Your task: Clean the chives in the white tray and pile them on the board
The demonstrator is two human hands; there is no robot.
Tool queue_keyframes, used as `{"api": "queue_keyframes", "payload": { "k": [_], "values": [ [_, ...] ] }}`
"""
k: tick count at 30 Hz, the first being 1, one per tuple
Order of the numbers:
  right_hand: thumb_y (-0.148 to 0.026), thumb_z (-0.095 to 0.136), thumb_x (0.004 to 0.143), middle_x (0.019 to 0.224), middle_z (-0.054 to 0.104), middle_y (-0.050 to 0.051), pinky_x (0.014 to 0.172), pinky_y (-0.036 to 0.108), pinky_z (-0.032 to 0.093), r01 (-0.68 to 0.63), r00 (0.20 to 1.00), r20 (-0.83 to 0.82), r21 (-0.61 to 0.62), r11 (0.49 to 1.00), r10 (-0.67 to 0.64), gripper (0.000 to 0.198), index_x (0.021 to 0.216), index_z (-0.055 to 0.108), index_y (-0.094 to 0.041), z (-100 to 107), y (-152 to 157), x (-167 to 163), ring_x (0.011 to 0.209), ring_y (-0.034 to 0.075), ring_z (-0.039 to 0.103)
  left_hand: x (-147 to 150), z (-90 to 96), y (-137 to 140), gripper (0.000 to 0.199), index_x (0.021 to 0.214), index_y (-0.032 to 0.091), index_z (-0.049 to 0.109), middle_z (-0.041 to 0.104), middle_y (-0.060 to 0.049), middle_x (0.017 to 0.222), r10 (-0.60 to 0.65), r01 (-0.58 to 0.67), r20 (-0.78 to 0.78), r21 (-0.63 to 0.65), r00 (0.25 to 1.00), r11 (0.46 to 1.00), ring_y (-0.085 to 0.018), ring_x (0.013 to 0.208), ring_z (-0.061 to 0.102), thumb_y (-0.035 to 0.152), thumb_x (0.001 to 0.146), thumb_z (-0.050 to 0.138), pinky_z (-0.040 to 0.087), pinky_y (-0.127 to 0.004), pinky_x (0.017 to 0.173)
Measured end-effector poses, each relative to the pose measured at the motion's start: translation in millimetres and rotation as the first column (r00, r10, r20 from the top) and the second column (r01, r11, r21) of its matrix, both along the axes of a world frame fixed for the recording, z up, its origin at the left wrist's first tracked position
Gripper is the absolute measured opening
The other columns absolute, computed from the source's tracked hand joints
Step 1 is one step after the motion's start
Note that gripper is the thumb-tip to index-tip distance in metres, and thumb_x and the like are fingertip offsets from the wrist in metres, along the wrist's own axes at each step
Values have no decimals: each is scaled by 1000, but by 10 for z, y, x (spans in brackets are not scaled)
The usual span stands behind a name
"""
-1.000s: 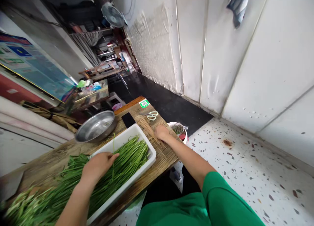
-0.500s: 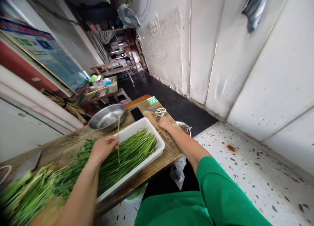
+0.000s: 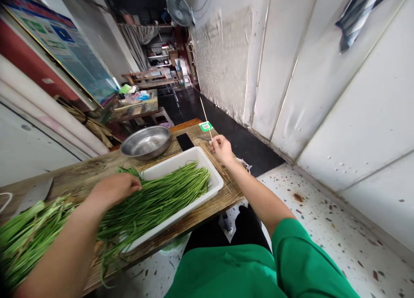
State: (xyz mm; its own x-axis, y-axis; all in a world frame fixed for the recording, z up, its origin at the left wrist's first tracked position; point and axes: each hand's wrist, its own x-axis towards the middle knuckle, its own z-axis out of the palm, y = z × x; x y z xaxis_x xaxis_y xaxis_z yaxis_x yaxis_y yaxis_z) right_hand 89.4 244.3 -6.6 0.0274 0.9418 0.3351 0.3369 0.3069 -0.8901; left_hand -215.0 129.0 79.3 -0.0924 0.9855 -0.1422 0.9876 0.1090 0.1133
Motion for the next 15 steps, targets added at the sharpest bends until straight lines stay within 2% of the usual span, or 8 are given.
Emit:
{"api": "queue_keyframes", "payload": {
  "k": [2,4,6,9,12,15],
  "values": [
    [-31,39,79,68,53,-2,46,16,35,-60,974,-219,29,998,65,24,91,50,-13,-26,-243,116,48,5,43,38,-6,69,20,68,23,67,65,-9,77,-31,19,-161,-78,986,997,-30,77,58,32,50,66,41,-34,64],
    [-32,45,77,60,48,-5,42,16,31,-83,948,-307,4,997,80,27,94,53,-13,-80,-500,223,44,5,38,196,-21,129,28,82,24,67,65,-9,87,-104,99,-234,-35,967,995,-31,82,57,36,58,62,41,-35,67],
    [-33,45,78,56,44,-5,41,16,30,-78,950,-305,-8,997,72,29,97,57,-14,-135,-742,293,43,5,36,467,-86,196,27,86,23,66,64,-8,90,-234,255,-194,94,953,962,-27,85,56,37,71,50,40,-34,71],
    [-33,43,80,54,45,-5,41,18,32,-78,963,-259,-11,997,73,32,102,58,-16,-188,-1063,320,40,6,37,933,-334,306,28,89,23,66,64,-4,91,-500,488,30,168,866,856,-19,84,56,36,78,42,39,-27,76],
    [-31,41,81,55,50,-3,43,20,37,-83,984,-163,-29,996,77,36,113,52,-17,-228,-1343,307,40,8,42,1229,-685,380,25,91,21,65,63,-6,91,-488,463,53,243,871,853,-19,87,55,33,76,49,37,-28,80],
    [-28,42,81,61,58,0,50,23,42,-36,999,32,-5,999,36,36,112,54,-18,-287,-1572,309,48,12,50,1296,-952,410,21,88,21,66,63,-7,89,-426,390,72,289,902,874,-19,88,54,29,76,50,36,-29,82]
  ]
}}
